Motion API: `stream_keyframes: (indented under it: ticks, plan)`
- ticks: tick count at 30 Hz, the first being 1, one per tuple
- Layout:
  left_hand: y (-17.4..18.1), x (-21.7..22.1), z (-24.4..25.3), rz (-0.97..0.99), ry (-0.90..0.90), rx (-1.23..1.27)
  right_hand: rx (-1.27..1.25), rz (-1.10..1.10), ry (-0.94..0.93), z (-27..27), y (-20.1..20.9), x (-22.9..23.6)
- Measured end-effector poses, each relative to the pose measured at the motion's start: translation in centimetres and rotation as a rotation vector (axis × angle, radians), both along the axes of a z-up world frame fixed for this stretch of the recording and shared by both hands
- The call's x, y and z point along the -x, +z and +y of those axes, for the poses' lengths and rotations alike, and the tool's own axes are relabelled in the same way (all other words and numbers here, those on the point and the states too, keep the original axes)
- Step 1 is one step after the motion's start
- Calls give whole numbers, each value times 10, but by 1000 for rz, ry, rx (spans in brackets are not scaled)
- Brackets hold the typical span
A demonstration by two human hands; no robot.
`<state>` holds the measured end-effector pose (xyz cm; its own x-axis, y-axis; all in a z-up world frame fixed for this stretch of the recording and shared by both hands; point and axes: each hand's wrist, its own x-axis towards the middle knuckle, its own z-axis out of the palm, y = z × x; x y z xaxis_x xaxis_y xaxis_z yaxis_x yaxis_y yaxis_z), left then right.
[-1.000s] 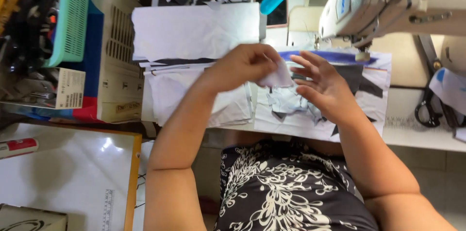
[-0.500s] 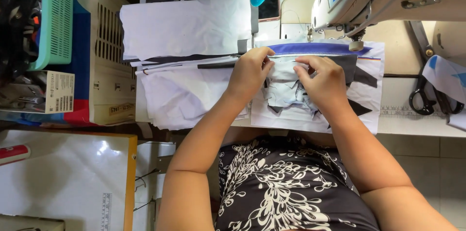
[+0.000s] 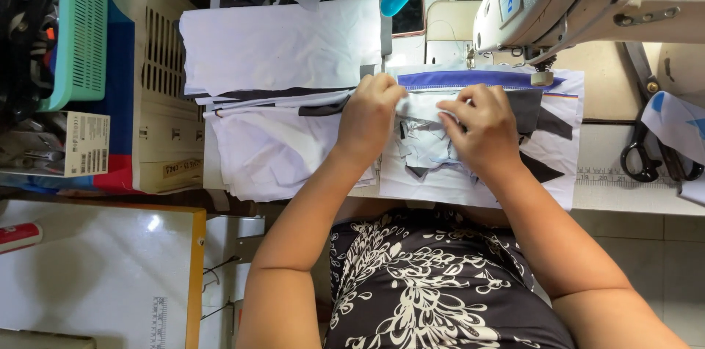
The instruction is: The person uses shears to cut small pieces of black and white fabric on a workbench. They handle the fabric pieces, aligning them and trimming edges while working near a sewing machine.
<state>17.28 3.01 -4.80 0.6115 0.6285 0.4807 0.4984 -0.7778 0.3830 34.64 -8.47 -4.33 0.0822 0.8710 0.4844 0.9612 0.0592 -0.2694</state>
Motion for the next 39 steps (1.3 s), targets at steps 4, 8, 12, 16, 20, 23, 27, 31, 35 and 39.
stream_keyframes:
  ticks: [4,8,12,16,20,23,27,31,35,39]
  plan:
    - [-4,4,-8,72,-40,-106,27,-45,57,1,-4,5]
    - [0,5,-8,48,-9,-144,66,-78,50,0,-2,5]
    - [0,7,-13,76,-29,-189,71,-91,92,1,0,8]
    - [7,7,-7,17,-65,-204,26,-102,107,1,3,8]
    - [6,9,43,-2,-37,-273,-16,12,165,-3,18,15]
    - [39,12,108,167,178,-116,-57,102,198,-5,21,19]
    - [24,-19,180,178,90,62,-47,226,349,-6,38,23]
    - [-12,-47,224,341,112,39,-43,265,355,-9,47,19]
    - [39,-30,209,-118,218,367,-57,296,328,-18,58,8]
    - [89,4,175,-456,102,660,-38,386,323,-24,59,-1]
